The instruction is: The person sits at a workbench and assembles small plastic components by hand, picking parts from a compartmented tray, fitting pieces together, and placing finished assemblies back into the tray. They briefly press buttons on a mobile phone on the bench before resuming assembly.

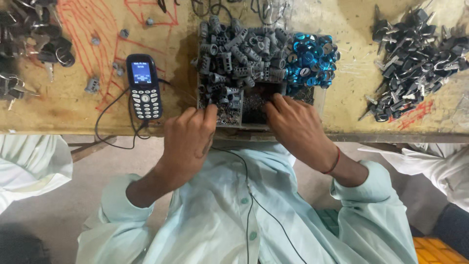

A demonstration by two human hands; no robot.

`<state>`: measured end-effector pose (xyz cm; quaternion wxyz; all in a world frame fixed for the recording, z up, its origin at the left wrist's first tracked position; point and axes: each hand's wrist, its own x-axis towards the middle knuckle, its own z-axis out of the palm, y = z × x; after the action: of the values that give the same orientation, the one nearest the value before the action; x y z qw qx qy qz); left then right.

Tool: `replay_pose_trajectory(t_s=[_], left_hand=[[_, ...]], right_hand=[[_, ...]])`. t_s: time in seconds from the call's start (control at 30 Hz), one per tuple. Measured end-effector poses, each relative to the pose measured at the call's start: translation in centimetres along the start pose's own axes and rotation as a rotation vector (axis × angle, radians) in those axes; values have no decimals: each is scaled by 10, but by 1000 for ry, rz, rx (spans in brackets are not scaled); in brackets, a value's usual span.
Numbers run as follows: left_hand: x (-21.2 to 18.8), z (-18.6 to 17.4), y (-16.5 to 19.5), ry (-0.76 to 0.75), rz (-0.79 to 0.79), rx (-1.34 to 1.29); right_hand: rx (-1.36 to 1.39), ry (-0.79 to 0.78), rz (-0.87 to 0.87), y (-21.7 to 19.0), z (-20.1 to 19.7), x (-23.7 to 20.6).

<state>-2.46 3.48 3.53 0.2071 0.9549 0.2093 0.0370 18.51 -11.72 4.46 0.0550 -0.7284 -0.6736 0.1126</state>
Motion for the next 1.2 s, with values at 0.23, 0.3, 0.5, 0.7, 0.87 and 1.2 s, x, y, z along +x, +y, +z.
replay_pose_trajectory(t_s=[0.23, 0.3, 0.5, 0.7, 0.87, 1.2], left_hand=[[-2, -6, -4, 103, 135, -6], [-2, -5, -4, -3, 98, 68], [4, -9, -4, -65, 129, 129], [0, -19, -7, -25, 114, -18], [-8, -17, 1, 186, 33, -473], [5, 26, 42, 257, -128, -1137]], right_hand=[[14, -22, 20, -2, 1, 3], [38, -20, 40, -5, -1, 6], [51, -47, 72, -6, 2, 6], [77, -20, 94, -7, -1, 9], [96, -34, 117, -8, 0, 10], [1535, 64, 435, -3, 5, -18]])
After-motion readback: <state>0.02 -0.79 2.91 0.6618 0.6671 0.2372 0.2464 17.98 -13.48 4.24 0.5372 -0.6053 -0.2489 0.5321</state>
